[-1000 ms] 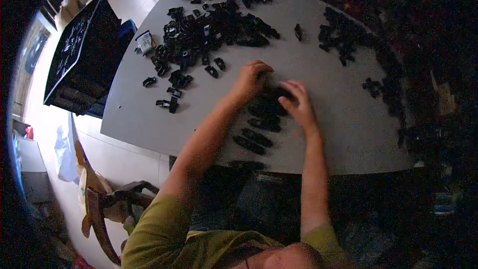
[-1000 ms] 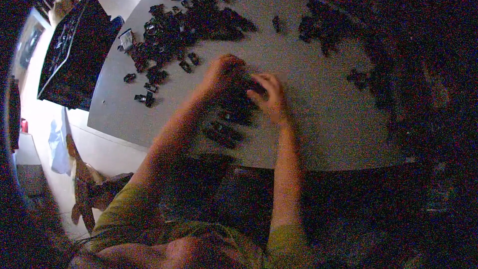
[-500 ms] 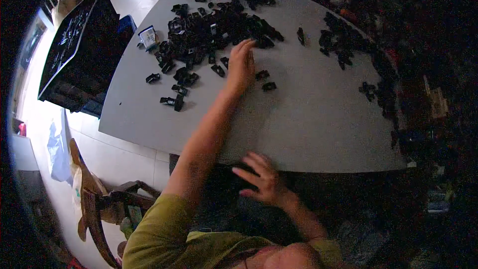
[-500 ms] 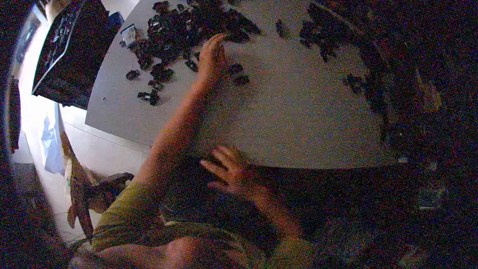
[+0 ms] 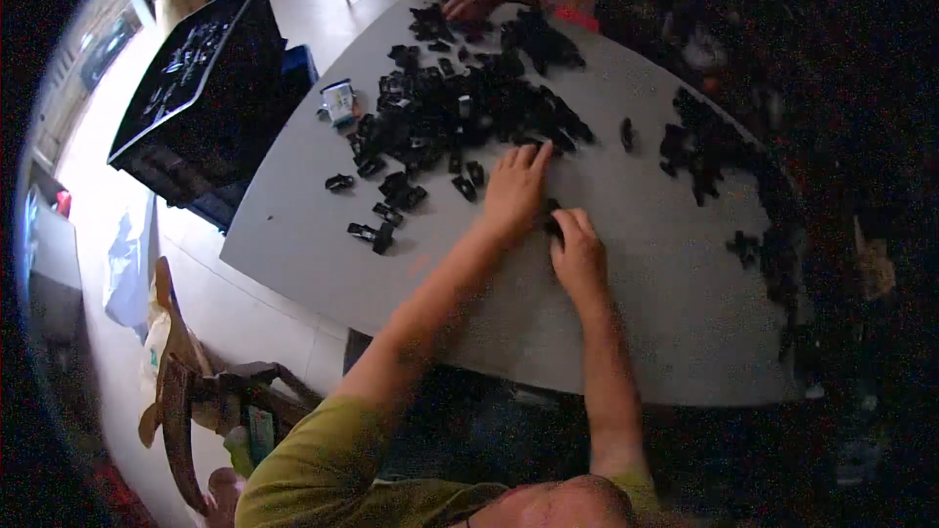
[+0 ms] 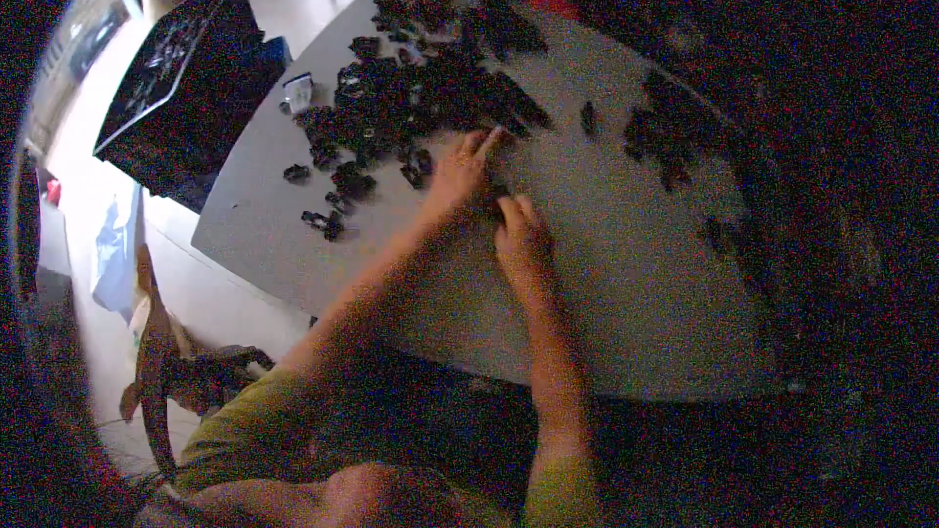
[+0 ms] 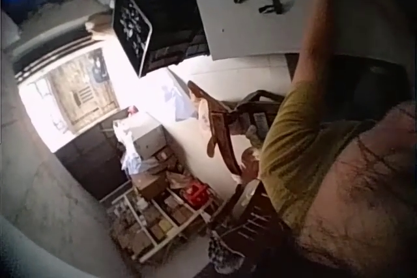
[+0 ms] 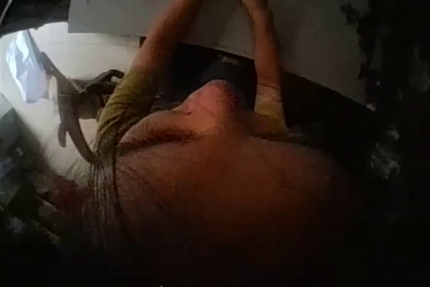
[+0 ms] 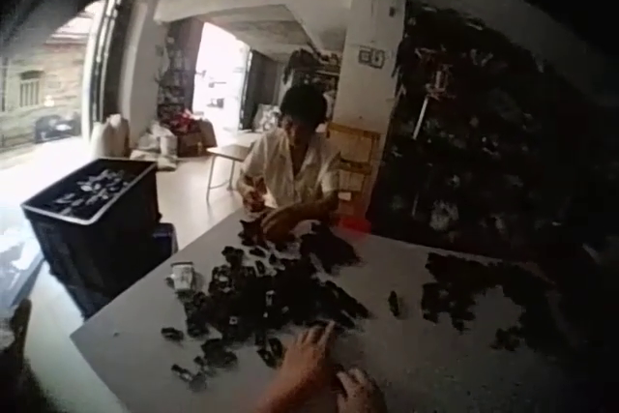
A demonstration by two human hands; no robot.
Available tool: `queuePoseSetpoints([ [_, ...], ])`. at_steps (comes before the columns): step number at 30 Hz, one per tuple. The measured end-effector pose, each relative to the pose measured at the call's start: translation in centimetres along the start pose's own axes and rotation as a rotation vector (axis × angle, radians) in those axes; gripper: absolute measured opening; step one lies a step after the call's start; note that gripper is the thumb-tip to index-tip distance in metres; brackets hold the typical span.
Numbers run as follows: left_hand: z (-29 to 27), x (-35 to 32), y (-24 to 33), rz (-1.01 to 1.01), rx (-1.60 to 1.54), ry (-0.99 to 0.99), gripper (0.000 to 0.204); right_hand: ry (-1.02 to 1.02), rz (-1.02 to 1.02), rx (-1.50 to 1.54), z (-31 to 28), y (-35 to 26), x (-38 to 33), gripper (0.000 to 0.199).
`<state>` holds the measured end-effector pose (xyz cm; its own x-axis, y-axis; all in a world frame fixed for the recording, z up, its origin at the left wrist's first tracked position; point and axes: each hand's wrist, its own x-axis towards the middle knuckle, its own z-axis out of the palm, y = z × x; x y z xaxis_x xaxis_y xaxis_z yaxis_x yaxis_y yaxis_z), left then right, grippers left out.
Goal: Assembling and sorting small black plastic mechanical components on a table.
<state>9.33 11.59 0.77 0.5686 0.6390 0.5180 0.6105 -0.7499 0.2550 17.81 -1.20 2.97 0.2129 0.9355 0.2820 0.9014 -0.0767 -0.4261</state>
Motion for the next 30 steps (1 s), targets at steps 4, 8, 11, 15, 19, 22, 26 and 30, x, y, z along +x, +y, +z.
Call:
queuePoseSetpoints([
  [4,-0.2,0.2,0.4,-0.098,-0.133,-0.088,0.062,0.017,-0.054,0.061,0.0,-1.0,0.0,0.034],
  [8,1.2,0.4,-0.1,-0.100,-0.156,0.112,0.061,-0.072,-0.015,-0.046,0.3,-1.3,1.0,0.033],
  [11,1.2,0.3,-1.0,-0.058,-0.051,0.001,0.057,-0.071,0.102,-0.058,0.5,-0.5,1.3,0.033],
  [15,0.3,0.8,-0.9,-0.059,-0.112,-0.056,0.055,0.283,0.119,0.042,0.2,2.2,0.8,0.030],
  [19,-1.0,0.5,-0.1,-0.086,-0.180,0.039,0.051,0.282,0.186,0.149,-0.4,3.1,0.0,0.027],
  [22,-1.9,0.5,-0.2,-0.056,-0.193,-0.008,0.043,0.223,0.232,0.232,-1.4,2.5,0.0,0.024],
  [26,-3.0,0.5,0.4,-0.095,-0.233,-0.109,0.028,0.165,0.268,0.053,-2.8,1.9,-0.5,0.024],
  [30,-1.6,-0.3,0.3,-0.193,-0.767,-0.015,0.040,0.112,0.419,-0.106,-3.0,1.3,-0.2,0.025],
])
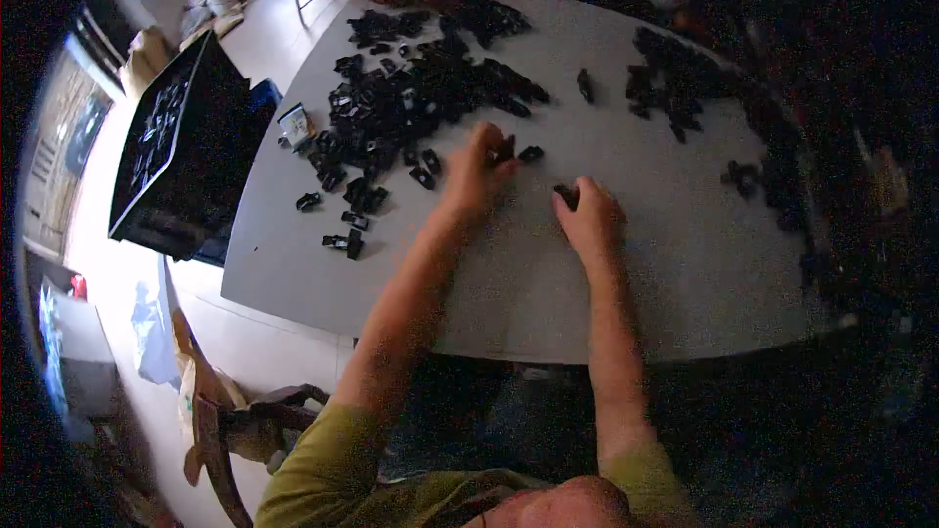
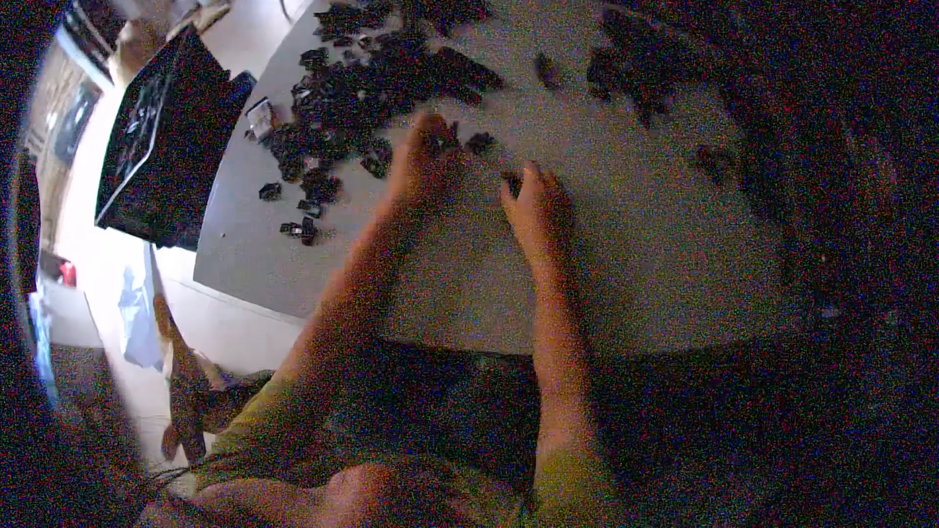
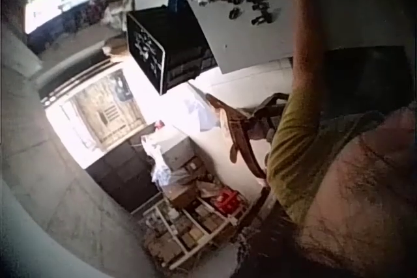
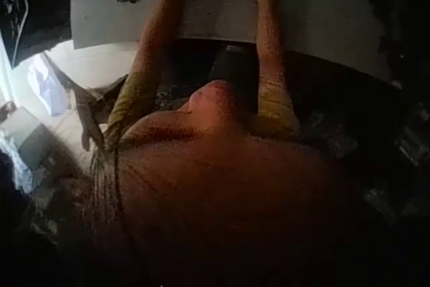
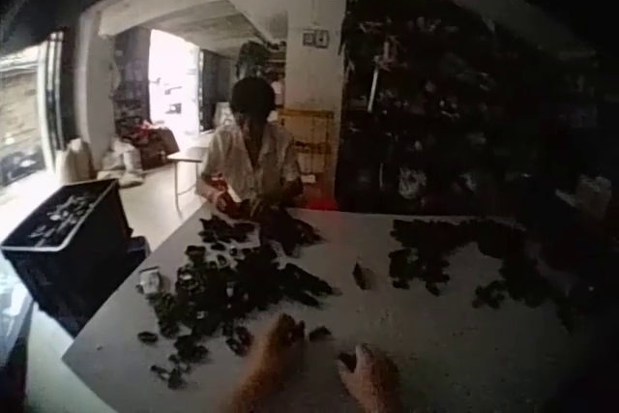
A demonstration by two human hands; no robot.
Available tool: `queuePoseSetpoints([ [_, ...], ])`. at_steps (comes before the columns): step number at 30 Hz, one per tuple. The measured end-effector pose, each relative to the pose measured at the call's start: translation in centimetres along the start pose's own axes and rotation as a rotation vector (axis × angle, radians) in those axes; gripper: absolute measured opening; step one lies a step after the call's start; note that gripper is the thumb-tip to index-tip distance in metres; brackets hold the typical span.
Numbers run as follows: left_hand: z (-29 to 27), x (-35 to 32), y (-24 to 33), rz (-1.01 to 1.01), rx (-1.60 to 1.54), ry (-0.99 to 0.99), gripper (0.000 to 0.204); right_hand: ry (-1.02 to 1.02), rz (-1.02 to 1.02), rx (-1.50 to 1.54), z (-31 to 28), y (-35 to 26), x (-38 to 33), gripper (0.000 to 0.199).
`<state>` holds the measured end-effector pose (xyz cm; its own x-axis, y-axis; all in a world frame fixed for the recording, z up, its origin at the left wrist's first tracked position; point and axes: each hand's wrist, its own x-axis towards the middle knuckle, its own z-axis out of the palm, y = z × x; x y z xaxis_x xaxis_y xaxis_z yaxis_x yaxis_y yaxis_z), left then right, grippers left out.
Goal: Assembling and sorting small black plastic mechanical components on a table.
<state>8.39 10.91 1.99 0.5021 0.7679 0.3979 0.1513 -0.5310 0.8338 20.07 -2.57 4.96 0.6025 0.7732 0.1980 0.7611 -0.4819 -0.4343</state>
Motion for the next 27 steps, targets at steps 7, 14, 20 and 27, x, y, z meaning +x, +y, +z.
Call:
queuePoseSetpoints([
  [7,-0.1,0.1,0.2,-0.113,-0.207,-0.413,0.036,-0.046,-0.157,0.584,0.3,1.5,0.9,0.024],
  [14,-0.3,-0.1,1.0,-0.069,-0.099,-0.472,0.026,-0.092,-0.222,0.492,0.6,3.3,1.1,0.023],
  [20,-1.0,0.3,0.6,-0.032,-0.065,-0.559,0.021,-0.205,-0.246,0.483,-0.4,3.9,1.1,0.024],
  [27,-0.7,-0.3,0.3,-0.056,-0.088,-0.543,0.026,-0.107,-0.309,0.348,1.5,2.4,0.7,0.024],
])
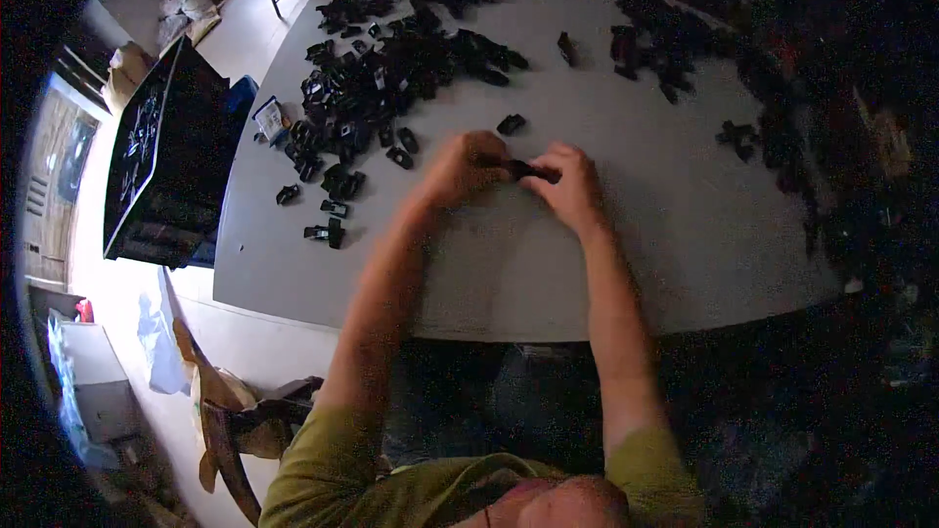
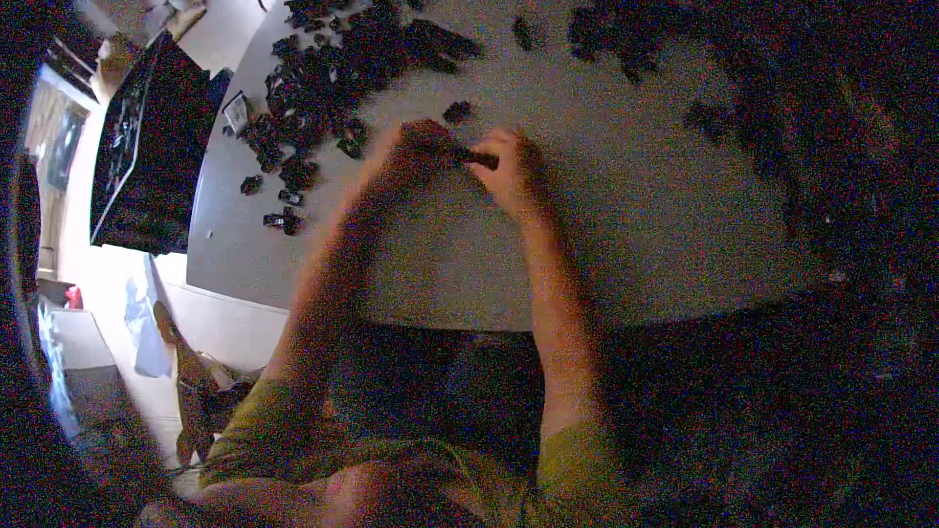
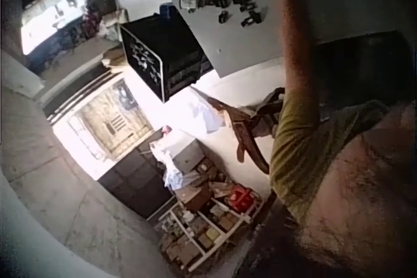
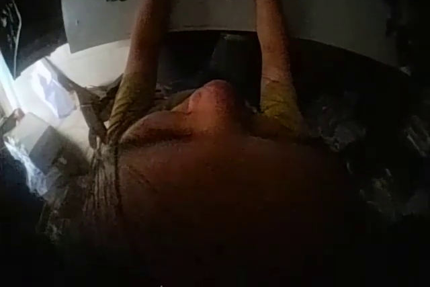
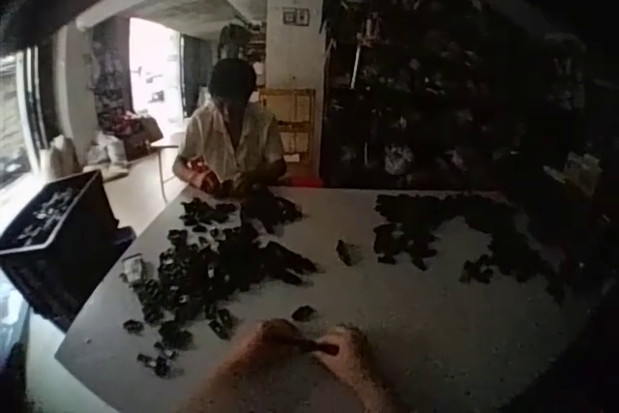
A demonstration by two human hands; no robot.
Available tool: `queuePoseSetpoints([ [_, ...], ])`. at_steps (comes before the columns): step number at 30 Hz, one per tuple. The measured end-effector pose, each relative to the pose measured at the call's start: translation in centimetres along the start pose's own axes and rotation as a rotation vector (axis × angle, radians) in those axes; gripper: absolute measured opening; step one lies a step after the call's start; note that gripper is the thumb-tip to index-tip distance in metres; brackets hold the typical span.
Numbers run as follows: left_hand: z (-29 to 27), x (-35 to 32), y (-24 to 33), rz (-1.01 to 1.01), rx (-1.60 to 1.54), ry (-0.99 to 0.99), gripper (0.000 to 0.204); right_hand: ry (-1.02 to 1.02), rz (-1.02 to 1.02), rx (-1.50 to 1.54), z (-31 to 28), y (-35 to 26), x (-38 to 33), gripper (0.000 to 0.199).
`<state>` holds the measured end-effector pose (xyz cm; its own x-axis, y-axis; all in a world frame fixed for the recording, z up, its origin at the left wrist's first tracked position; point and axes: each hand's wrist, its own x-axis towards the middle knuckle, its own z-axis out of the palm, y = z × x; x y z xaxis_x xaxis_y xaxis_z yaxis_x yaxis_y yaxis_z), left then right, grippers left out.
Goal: Assembling and sorting small black plastic mechanical components on a table.
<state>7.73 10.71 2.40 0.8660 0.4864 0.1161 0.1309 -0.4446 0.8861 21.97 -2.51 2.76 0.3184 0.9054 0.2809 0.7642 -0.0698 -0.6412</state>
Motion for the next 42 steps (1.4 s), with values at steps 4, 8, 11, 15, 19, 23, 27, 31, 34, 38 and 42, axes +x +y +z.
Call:
queuePoseSetpoints([
  [4,-0.5,-0.2,1.0,0.155,0.194,-0.046,0.025,0.231,-0.161,0.063,0.9,0.6,1.4,0.028],
  [8,-1.3,-0.2,0.9,0.083,0.133,-0.107,0.019,0.184,-0.195,-0.303,1.6,0.4,2.7,0.038],
  [11,-2.0,1.0,-0.4,0.258,0.013,0.101,0.014,0.072,-0.208,-0.365,1.8,0.5,2.5,0.046],
  [15,-1.2,4.5,0.8,0.246,0.529,0.510,0.030,0.091,-0.214,-0.318,1.3,0.3,2.2,0.041],
  [19,-1.9,7.4,-0.7,0.238,0.877,0.373,0.040,0.179,-0.198,-0.272,2.1,0.4,2.2,0.025],
  [23,-1.7,6.8,0.0,0.203,0.927,0.283,0.038,0.188,-0.104,-0.104,1.9,0.2,1.6,0.015],
  [27,-0.9,4.8,0.5,0.125,0.531,0.406,0.025,0.200,-0.042,-0.110,2.1,1.1,1.2,0.013],
  [31,-0.2,2.0,1.7,0.037,-0.359,0.408,0.020,0.486,-0.041,-0.056,1.1,1.0,1.8,0.021],
  [34,-0.7,0.9,0.4,0.035,-0.157,0.311,0.020,0.292,0.169,-0.106,-0.5,0.6,1.3,0.024],
  [38,-0.5,0.0,1.8,-0.002,-0.017,0.193,0.017,0.340,0.290,-0.186,-0.9,2.4,0.3,0.024],
  [42,-0.6,-0.1,1.6,-0.133,0.038,0.088,0.019,0.329,0.239,0.339,-0.4,1.5,0.2,0.026],
])
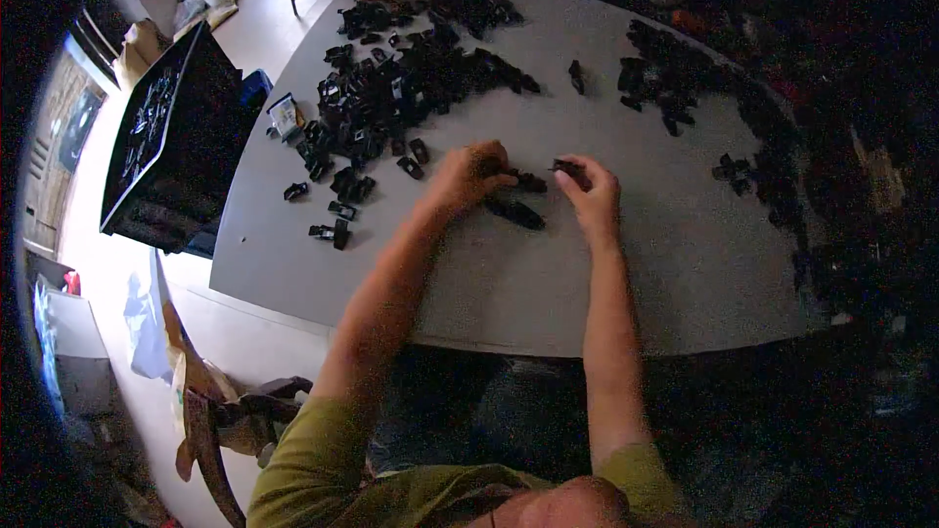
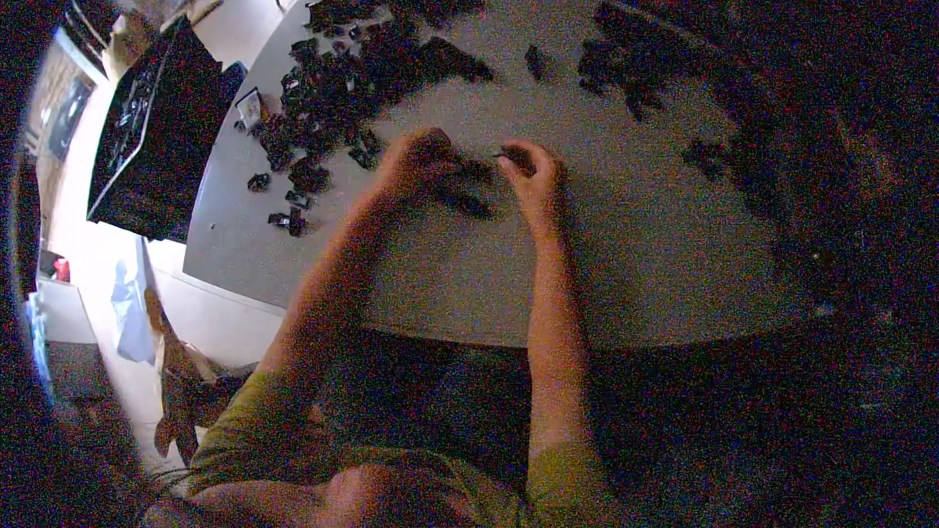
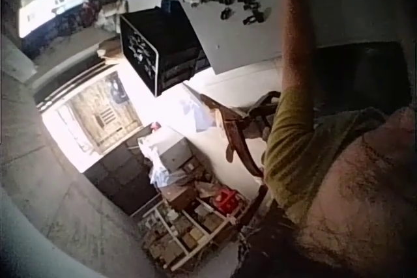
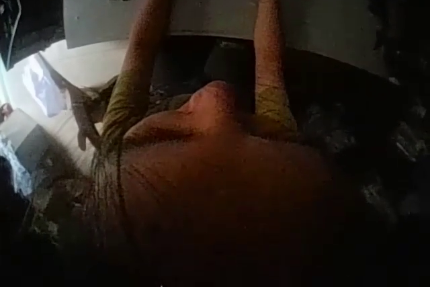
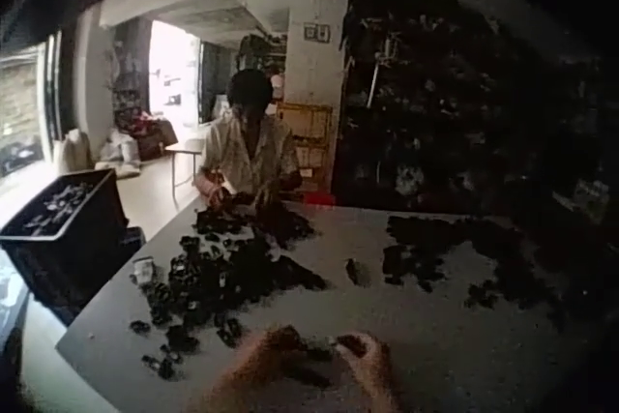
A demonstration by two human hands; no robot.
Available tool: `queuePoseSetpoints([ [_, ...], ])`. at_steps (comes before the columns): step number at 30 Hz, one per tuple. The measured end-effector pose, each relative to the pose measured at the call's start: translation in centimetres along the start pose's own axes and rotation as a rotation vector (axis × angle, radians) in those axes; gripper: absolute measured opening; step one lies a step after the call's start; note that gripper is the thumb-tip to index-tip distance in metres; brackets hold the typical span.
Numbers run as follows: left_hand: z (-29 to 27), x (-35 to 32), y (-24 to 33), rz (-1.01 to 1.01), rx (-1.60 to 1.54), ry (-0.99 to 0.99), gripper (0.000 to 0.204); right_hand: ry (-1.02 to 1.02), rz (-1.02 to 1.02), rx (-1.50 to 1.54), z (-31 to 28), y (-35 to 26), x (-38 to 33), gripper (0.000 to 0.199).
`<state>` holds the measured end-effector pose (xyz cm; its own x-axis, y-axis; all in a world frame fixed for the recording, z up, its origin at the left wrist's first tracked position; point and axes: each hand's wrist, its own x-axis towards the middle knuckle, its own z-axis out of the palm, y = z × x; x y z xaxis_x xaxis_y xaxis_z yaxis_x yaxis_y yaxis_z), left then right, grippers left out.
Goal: Assembling and sorting small black plastic mechanical components on a table.
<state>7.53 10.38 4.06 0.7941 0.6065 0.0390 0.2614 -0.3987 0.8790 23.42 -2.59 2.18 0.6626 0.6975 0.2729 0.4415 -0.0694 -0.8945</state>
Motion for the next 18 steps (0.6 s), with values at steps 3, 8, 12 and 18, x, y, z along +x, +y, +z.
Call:
queuePoseSetpoints([
  [3,0.1,0.0,-1.2,0.212,0.154,0.035,0.021,-0.212,-0.021,0.068,0.5,-1.3,-0.4,0.026],
  [8,0.3,0.4,-2.0,0.373,0.209,0.065,0.024,-0.261,-0.255,-0.310,-0.7,-1.1,-0.2,0.024],
  [12,0.3,0.3,-1.5,0.287,0.221,0.024,0.022,-0.320,-0.190,-0.185,-1.1,-0.4,0.1,0.023],
  [18,0.1,0.0,0.0,0.103,0.090,-0.025,0.020,-0.384,-0.140,-0.073,-1.3,0.2,0.9,0.021],
])
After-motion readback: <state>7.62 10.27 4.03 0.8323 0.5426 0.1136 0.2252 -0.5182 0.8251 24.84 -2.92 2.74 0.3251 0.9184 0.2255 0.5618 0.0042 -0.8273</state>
